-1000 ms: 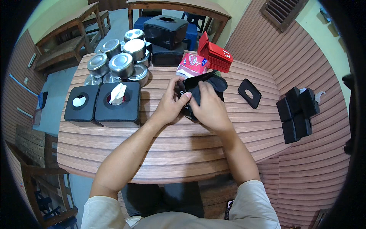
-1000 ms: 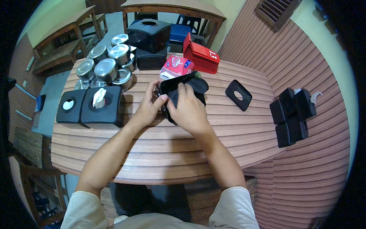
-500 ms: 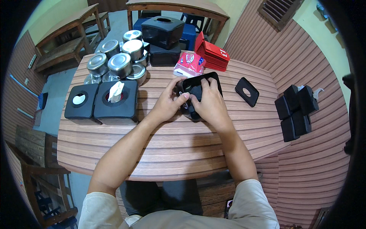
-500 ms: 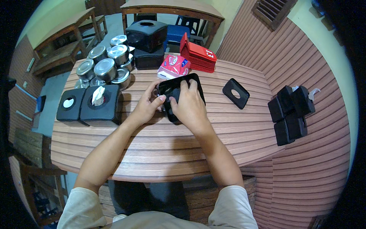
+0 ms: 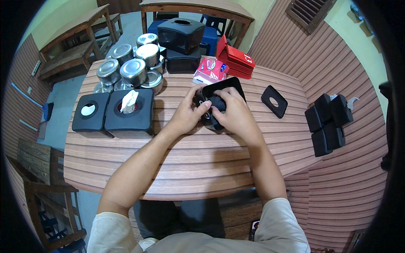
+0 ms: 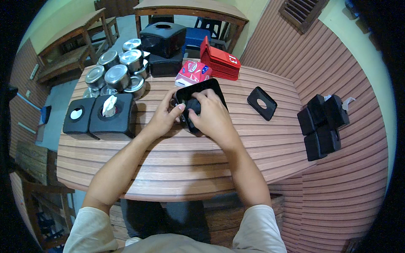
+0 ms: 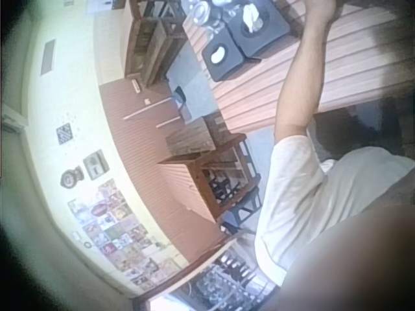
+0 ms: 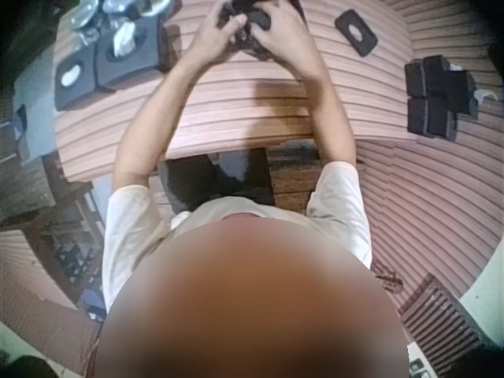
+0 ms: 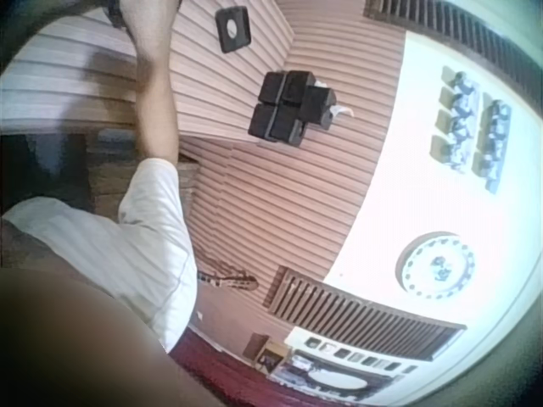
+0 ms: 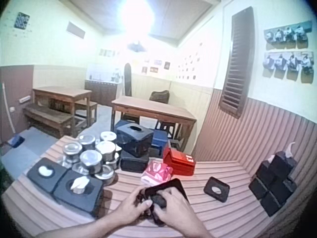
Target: The person assembles black tissue boxes by inserting pink tissue packs into the boxes and closing the lids. The person handles multiple boxes one at a time, placing each completed unit on the table.
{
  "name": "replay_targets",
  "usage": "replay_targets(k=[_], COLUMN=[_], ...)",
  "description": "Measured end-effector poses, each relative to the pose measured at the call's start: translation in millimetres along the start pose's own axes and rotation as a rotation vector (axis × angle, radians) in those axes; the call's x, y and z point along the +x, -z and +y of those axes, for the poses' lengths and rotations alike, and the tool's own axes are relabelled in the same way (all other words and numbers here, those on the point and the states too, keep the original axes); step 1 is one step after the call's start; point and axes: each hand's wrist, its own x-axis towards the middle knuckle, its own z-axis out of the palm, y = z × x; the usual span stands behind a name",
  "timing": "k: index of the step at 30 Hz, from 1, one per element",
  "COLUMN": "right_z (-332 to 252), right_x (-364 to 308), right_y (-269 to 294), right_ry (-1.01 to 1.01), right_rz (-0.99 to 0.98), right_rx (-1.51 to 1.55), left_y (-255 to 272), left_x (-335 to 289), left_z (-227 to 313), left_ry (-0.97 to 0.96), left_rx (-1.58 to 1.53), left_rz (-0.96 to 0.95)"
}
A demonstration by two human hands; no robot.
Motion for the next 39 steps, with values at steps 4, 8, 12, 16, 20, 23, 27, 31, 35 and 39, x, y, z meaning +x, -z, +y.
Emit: replay_targets(k=[4,8,12,16,20,23,27,31,35,39], right_z=[-2,10,9,12,19,20,16,12,2,-4], right_x=[-6,2,5,5,10,13,11,11,7,7], right_y=[-8,-6,-5,6,5,-9,-20,-24,-34,-33], right_ry=[-0.018,0.151,0.218,0.157,0.044,-0.409,-0.502,-0.368,-0.354,-0.329], right_rz=[-0.033,-0.179,-0.230,-0.334,-0.432,-0.259,-0.094,-0.131,0.034,0.135], right_rx=[-0.123,0.114,0.219,0.299,0.410,0.857,0.946,0.514,0.953,1.099], left_y=[0,1,1,2,2,3,4,5,8,13], left_x=[0,-1,0,0,-1,0,-1,-4,-1,3], left_z=[-1,-4,-8,-10,-10,-8,-5,-5,-8,-9], left_ry=[-0.034,-0.057,-0.050,-0.058,-0.155,-0.096,-0.108,-0.094,-0.145,-0.083], left_rx=[0.030,0.134,0.115,0.099,0.087,-0.046,0.077,0.087,0.026,-0.057], left_rz=[-0.016,0.003,0.006,-0.027,-0.100,-0.097,-0.089,-0.102,-0.110,-0.085])
